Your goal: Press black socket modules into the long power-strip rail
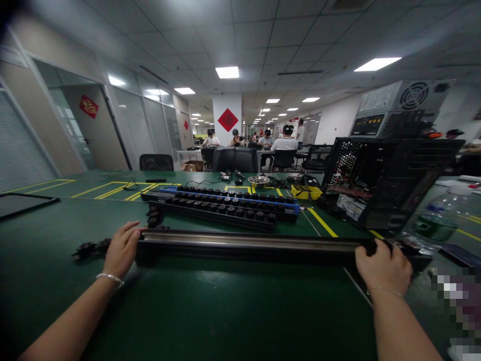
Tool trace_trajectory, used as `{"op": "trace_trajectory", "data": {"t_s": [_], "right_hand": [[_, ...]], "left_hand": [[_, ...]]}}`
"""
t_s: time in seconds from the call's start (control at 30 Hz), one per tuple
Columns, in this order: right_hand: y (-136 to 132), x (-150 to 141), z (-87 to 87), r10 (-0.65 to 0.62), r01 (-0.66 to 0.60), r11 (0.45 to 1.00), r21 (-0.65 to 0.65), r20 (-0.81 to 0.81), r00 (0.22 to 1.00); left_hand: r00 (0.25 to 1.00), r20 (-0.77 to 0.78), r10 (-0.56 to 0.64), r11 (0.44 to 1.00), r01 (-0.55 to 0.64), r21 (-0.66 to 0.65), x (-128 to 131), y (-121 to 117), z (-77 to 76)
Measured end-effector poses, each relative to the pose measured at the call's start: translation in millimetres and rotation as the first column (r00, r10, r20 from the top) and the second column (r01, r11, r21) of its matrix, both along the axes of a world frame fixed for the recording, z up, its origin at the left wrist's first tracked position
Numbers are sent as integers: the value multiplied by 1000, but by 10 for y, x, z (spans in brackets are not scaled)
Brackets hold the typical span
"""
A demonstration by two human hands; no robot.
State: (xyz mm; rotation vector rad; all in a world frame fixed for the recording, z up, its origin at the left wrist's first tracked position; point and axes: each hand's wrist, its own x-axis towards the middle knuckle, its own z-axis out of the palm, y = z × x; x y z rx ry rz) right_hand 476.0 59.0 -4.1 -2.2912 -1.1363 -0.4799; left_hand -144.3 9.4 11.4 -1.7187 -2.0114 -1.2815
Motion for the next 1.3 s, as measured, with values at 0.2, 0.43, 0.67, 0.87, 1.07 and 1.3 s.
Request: {"op": "trace_trajectory", "data": {"t_s": [0.2,0.43,0.67,0.87,1.07,1.3], "right_hand": [[4,40,-37,42,-41,999,11,-131,991],[-27,-42,-3,18,-11,998,56,-111,994],[-93,-201,109,-7,17,998,60,-149,989],[-99,-226,129,-18,14,1000,-24,-138,990],[-108,-227,165,-47,37,997,-69,-145,988],[-132,-295,216,-20,13,997,-77,-96,995]], "left_hand": [[901,-165,-402,913,382,-141,450,-86,2],[784,-317,-533,841,453,-294,626,-89,-64],[808,-333,-486,854,356,-381,619,-28,-97],[805,-334,-491,849,356,-391,624,-27,-79],[803,-340,-489,855,364,-370,633,-28,-83],[803,-342,-488,858,368,-358,640,-27,-88]]}}
